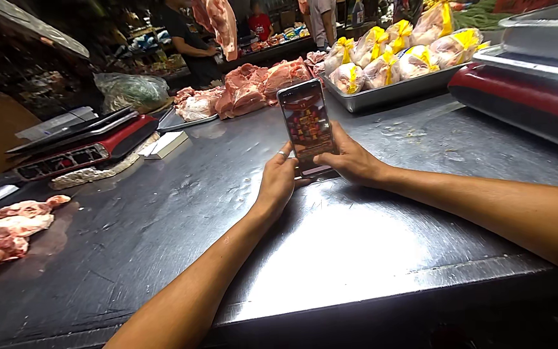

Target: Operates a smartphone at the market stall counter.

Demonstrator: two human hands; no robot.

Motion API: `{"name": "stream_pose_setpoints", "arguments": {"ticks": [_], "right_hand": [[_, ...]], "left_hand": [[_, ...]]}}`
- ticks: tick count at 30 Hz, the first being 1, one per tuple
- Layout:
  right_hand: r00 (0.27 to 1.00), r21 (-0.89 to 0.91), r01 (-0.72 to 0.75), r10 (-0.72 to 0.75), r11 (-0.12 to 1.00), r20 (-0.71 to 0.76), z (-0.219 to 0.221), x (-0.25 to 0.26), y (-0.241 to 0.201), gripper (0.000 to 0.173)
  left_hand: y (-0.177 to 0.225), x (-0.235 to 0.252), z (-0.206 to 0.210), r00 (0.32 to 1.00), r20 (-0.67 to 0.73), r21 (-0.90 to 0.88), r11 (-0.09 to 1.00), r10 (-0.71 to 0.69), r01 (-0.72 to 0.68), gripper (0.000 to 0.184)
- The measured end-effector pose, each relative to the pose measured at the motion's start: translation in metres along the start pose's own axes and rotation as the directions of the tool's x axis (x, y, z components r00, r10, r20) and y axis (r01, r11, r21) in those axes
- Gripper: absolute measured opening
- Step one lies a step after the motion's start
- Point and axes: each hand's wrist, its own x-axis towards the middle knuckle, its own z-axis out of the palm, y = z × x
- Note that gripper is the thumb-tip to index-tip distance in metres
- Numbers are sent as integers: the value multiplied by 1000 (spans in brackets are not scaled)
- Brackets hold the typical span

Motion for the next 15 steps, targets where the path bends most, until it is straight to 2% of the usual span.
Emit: {"name": "stream_pose_setpoints", "arguments": {"ticks": [6, 10, 12, 15], "right_hand": [[1000, -9, 3, -3, 1000, -10, 3, 2, 0, 68], [996, -59, 78, -76, 995, 36, -3, -5, 1, 65], [992, -54, 109, -106, 993, 64, -4, -1, 7, 65], [990, -53, 141, -139, 989, 34, -9, 9, 30, 69]], "left_hand": [[1, -1, -4, 1000, 14, 32, 999, 8, -8, 44], [-11, 5, -3, 987, 77, 60, 987, 143, -148, 37], [-15, 7, -7, 983, 73, 78, 982, 169, -174, 37], [-3, -1, -8, 992, 58, 160, 980, 109, -117, 43]]}}
